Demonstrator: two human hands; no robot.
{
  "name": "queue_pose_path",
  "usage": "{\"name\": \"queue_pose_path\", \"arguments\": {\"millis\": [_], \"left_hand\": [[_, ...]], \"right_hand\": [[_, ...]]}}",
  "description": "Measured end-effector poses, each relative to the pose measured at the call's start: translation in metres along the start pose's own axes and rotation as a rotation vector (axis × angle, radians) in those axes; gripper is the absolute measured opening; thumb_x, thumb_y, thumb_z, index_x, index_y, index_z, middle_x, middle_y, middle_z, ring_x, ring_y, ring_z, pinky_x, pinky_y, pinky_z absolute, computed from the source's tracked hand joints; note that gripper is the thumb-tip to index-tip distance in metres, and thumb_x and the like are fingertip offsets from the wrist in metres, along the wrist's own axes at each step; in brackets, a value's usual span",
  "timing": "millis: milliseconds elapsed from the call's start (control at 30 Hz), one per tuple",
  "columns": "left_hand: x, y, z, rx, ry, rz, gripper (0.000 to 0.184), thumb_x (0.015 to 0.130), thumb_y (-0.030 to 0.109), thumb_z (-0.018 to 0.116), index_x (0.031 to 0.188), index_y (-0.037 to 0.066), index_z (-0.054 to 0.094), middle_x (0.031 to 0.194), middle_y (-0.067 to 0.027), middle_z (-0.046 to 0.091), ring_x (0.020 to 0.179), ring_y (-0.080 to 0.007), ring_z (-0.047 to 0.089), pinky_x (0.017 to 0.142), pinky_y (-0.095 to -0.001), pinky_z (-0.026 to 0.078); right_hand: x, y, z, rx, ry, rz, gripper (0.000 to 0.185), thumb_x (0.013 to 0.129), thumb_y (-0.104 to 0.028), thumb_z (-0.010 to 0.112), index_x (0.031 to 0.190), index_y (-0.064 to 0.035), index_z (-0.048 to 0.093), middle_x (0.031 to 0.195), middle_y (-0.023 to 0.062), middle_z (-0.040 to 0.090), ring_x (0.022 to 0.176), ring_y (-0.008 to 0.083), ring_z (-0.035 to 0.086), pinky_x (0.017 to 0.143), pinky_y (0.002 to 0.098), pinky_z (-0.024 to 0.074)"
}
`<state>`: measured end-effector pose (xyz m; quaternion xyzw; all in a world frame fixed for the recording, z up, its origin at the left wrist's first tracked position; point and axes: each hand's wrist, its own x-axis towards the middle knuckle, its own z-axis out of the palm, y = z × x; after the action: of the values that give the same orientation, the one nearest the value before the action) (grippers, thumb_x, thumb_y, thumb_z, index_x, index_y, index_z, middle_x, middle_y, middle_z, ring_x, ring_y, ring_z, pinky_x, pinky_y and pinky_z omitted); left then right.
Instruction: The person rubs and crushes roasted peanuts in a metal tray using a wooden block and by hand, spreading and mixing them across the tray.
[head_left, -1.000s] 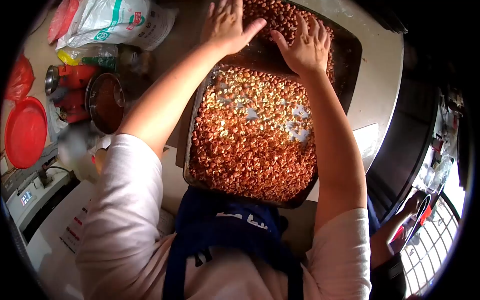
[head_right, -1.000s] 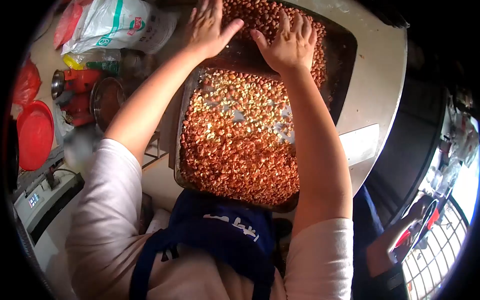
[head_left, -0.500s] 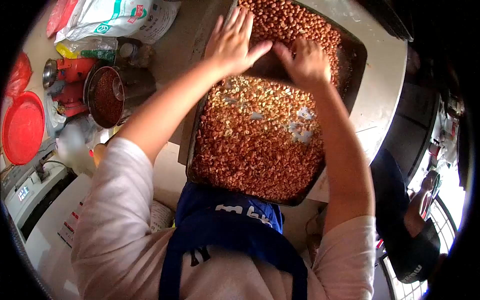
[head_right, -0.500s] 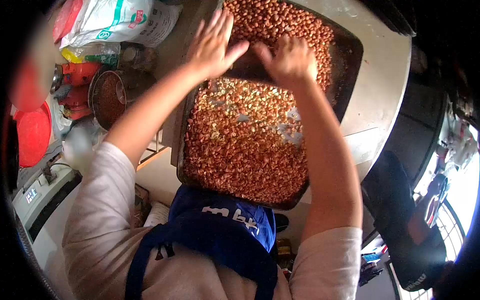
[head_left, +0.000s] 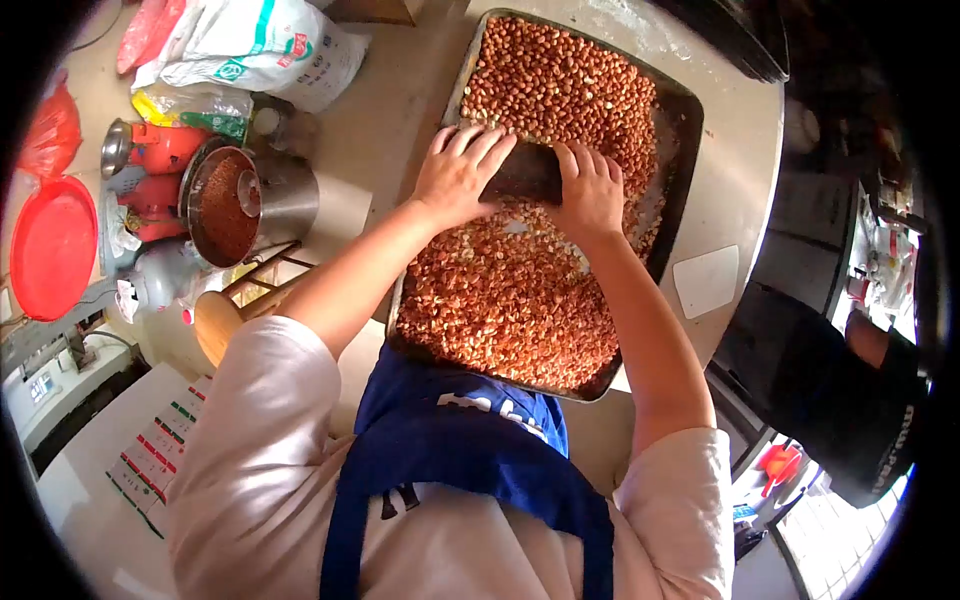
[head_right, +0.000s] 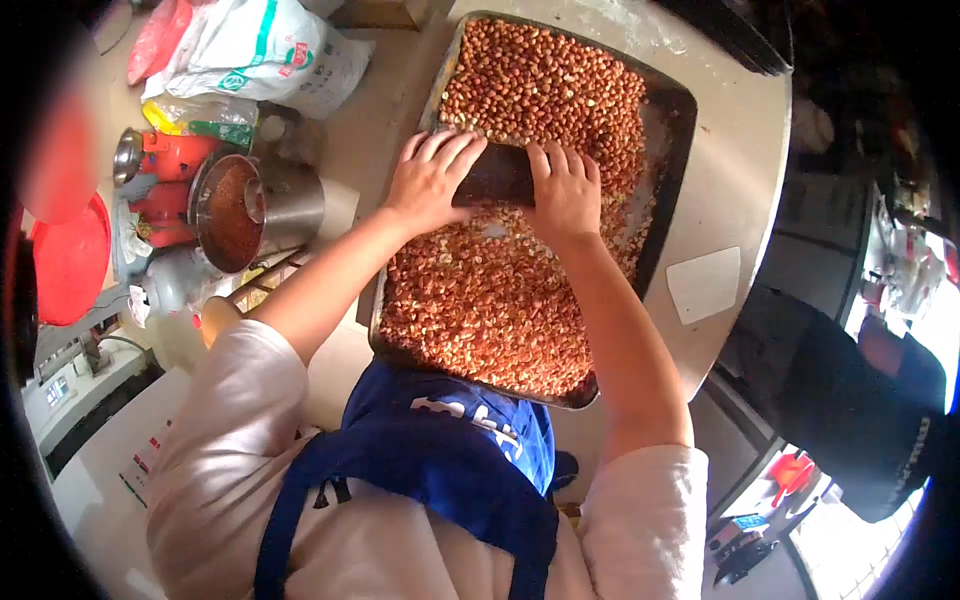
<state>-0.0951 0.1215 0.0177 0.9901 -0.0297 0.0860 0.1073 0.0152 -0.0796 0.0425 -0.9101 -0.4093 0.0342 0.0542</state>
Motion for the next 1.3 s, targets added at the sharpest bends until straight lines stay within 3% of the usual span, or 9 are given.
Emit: {"name": "queue_pose_path", "arguments": {"millis": [200, 333, 400, 533, 633, 767, 933, 1100, 1300], "left_hand": [[0.014, 0.031, -0.007, 0.042, -0.212, 0.103, 0.097, 0.069, 0.037, 0.090, 0.151, 0.014, 0.042, 0.141, -0.0062, 0.051, 0.133, -0.0246, 0.046, 0.115, -0.0489, 0.033], [-0.040, 0.086, 0.062, 0.211, 0.001, 0.217, 0.091, 0.083, 0.036, 0.081, 0.157, 0.011, 0.034, 0.159, -0.0103, 0.038, 0.148, -0.0278, 0.034, 0.124, -0.0511, 0.022], [-0.038, 0.112, 0.040, -0.176, -0.111, 0.114, 0.088, 0.092, 0.047, 0.069, 0.159, 0.008, 0.028, 0.165, -0.0128, 0.028, 0.152, -0.0275, 0.027, 0.126, -0.0516, 0.016], [0.069, 0.090, 0.046, 0.124, -0.263, -0.010, 0.085, 0.103, 0.066, 0.022, 0.160, 0.004, 0.019, 0.169, -0.0152, 0.015, 0.156, -0.0310, 0.013, 0.125, -0.0526, 0.016], [0.145, 0.048, 0.081, -0.032, 0.096, -0.109, 0.094, 0.099, 0.073, 0.014, 0.160, 0.002, 0.018, 0.169, -0.0150, 0.015, 0.156, -0.0323, 0.014, 0.126, -0.0518, 0.012], [0.154, 0.050, 0.046, 0.023, -0.168, -0.240, 0.098, 0.098, 0.072, 0.034, 0.160, -0.002, 0.017, 0.168, -0.0189, 0.015, 0.157, -0.0319, 0.009, 0.126, -0.0509, 0.008], [0.073, 0.093, 0.048, 0.130, -0.220, -0.056, 0.098, 0.096, 0.077, 0.025, 0.161, 0.003, 0.017, 0.169, -0.0137, 0.014, 0.156, -0.0324, 0.011, 0.127, -0.0510, 0.007], [-0.019, 0.118, 0.047, -0.095, -0.119, 0.085, 0.100, 0.093, 0.070, 0.050, 0.160, 0.003, 0.019, 0.168, -0.0149, 0.020, 0.156, -0.0302, 0.017, 0.126, -0.0505, 0.005], [0.168, 0.046, 0.057, 0.316, 0.021, -0.170, 0.091, 0.101, 0.068, 0.021, 0.161, 0.001, 0.006, 0.170, -0.0143, 0.004, 0.158, -0.0283, 0.004, 0.126, -0.0506, 0.002]], "right_hand": [[-0.044, 0.010, -0.033, -0.054, -0.256, 0.135, 0.092, 0.068, -0.034, 0.091, 0.143, -0.0101, 0.045, 0.138, 0.0098, 0.056, 0.133, 0.0295, 0.051, 0.116, 0.0461, 0.0364], [-0.138, 0.040, 0.006, -0.004, 0.061, 0.119, 0.080, 0.081, -0.032, 0.081, 0.147, -0.0080, 0.044, 0.145, 0.0120, 0.053, 0.135, 0.0305, 0.050, 0.117, 0.0483, 0.0348], [-0.140, 0.057, 0.016, 0.001, 0.227, 0.087, 0.074, 0.086, -0.033, 0.077, 0.148, -0.0067, 0.045, 0.147, 0.0130, 0.053, 0.136, 0.0308, 0.049, 0.117, 0.0491, 0.0344], [-0.048, 0.111, 0.016, 0.135, 0.216, 0.143, 0.064, 0.096, -0.050, 0.059, 0.138, -0.0025, 0.056, 0.139, 0.0181, 0.058, 0.132, 0.0352, 0.053, 0.106, 0.0498, 0.0451], [0.036, 0.151, 0.014, 0.053, 0.288, 0.140, 0.063, 0.095, -0.058, 0.058, 0.129, -0.0051, 0.063, 0.127, 0.0175, 0.065, 0.122, 0.0365, 0.058, 0.100, 0.0489, 0.0491], [0.057, 0.169, 0.023, -0.007, 0.232, 0.156, 0.065, 0.093, -0.062, 0.059, 0.125, -0.0055, 0.065, 0.120, 0.0172, 0.067, 0.118, 0.0362, 0.060, 0.098, 0.0496, 0.0496], [-0.038, 0.107, -0.008, 0.124, -0.042, 0.225, 0.061, 0.093, -0.054, 0.061, 0.133, -0.0073, 0.059, 0.136, 0.0176, 0.058, 0.130, 0.0381, 0.051, 0.109, 0.0524, 0.0398], [-0.128, 0.081, 0.028, 0.033, 0.205, 0.095, 0.072, 0.092, -0.043, 0.064, 0.152, -0.0104, 0.041, 0.143, 0.0175, 0.052, 0.133, 0.0387, 0.047, 0.111, 0.0577, 0.0334], [0.072, 0.173, 0.012, 0.093, 0.479, -0.004, 0.050, 0.095, -0.045, 0.062, 0.128, -0.0071, 0.063, 0.127, 0.0164, 0.063, 0.122, 0.0353, 0.057, 0.099, 0.0486, 0.0464]]}}
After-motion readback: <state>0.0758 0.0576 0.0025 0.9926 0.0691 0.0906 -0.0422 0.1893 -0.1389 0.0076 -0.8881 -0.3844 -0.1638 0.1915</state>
